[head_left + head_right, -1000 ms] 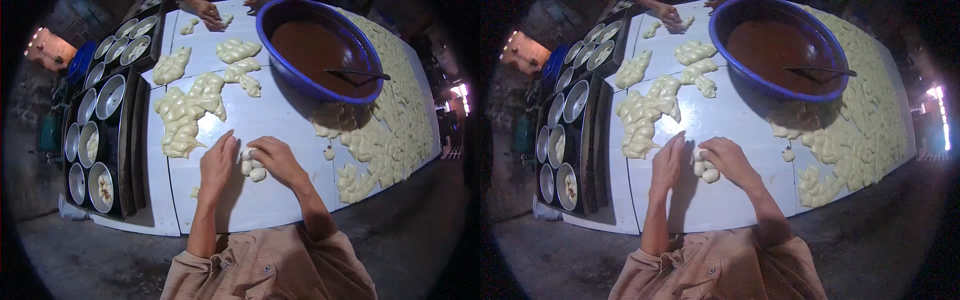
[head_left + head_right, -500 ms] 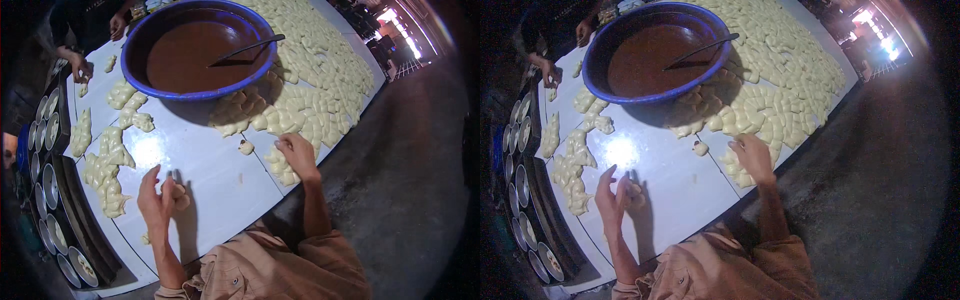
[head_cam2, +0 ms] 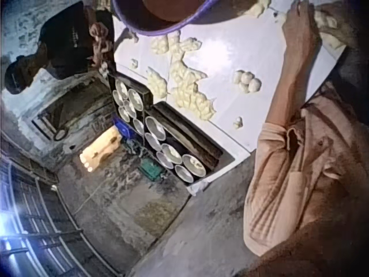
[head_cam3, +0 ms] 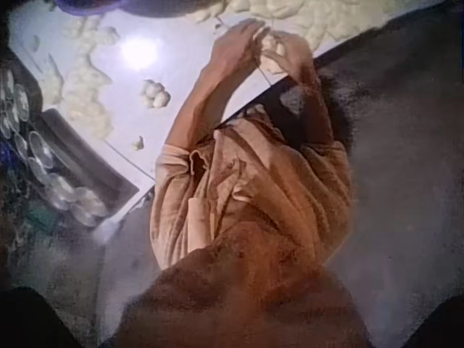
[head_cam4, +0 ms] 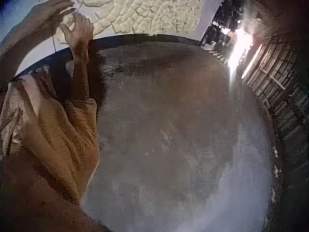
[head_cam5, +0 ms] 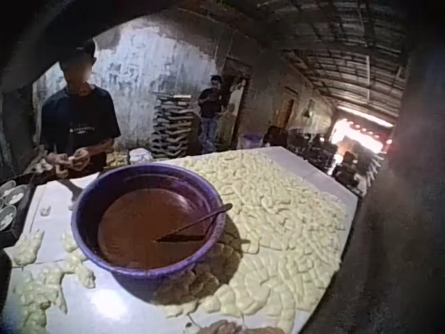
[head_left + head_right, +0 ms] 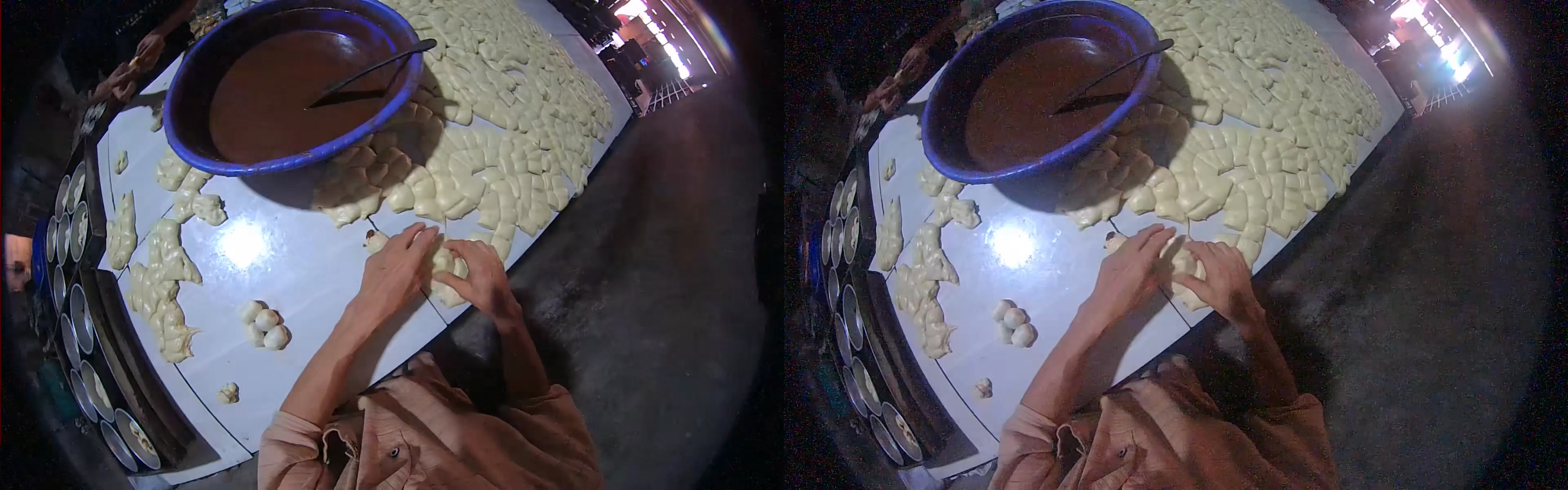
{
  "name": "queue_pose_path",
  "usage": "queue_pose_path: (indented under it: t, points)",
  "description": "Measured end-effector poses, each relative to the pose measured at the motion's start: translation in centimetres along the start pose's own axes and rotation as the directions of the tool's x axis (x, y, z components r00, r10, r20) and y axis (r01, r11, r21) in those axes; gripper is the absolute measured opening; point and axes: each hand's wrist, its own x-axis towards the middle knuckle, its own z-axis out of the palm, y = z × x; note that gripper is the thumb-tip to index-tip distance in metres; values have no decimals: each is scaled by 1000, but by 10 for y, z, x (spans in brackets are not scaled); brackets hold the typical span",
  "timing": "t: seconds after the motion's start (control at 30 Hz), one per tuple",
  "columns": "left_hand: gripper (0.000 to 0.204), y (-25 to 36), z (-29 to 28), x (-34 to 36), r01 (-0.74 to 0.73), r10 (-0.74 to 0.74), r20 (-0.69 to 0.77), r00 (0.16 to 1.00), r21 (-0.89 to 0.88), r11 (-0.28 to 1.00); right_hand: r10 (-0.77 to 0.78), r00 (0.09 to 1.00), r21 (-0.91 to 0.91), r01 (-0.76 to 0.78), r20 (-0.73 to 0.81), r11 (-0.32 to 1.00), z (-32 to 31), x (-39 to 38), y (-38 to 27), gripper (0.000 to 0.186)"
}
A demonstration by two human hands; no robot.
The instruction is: The person prepares filled dough portions by hand. The person takes pieces of dough from a table, places a chocolate filling into the center using a spoon, and folds the dough over the filling to seal it. The finished portions are then placed into round baking tins on a tray.
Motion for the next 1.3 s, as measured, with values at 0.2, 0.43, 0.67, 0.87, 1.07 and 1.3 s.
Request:
queue_pose_path:
  t: [0.2, 0.43, 0.67, 0.87, 1.07, 1.3]
  points:
    - [56, -2, 7, 27, -80, 65, 290, 955, 38, 996, 378, 924, 855, -242, 60, 458, -14, 1, 28, 20]
    - [51, -3, 12, 28, -115, 116, 103, 988, -19, 993, 298, 953, 876, -102, -49, 472, -21, 12, 36, 27]
    - [68, 7, 25, 30, -141, 139, 84, 987, 30, 989, -9, 995, 162, -6, 97, 987, -55, -10, 35, 41]
    - [69, 22, 46, 26, -251, 250, 25, 968, 111, 962, 404, 885, 139, -441, 231, 887, -71, -5, 13, 28]
    - [55, 17, 61, 28, -280, 275, 58, 960, 96, 955, 388, 899, 464, -437, 203, 771, -59, -7, 27, 31]
    - [22, 24, 61, 30, -322, 312, 102, 945, 96, 942, 345, 913, 474, -409, 219, 780, -65, -6, 22, 18]
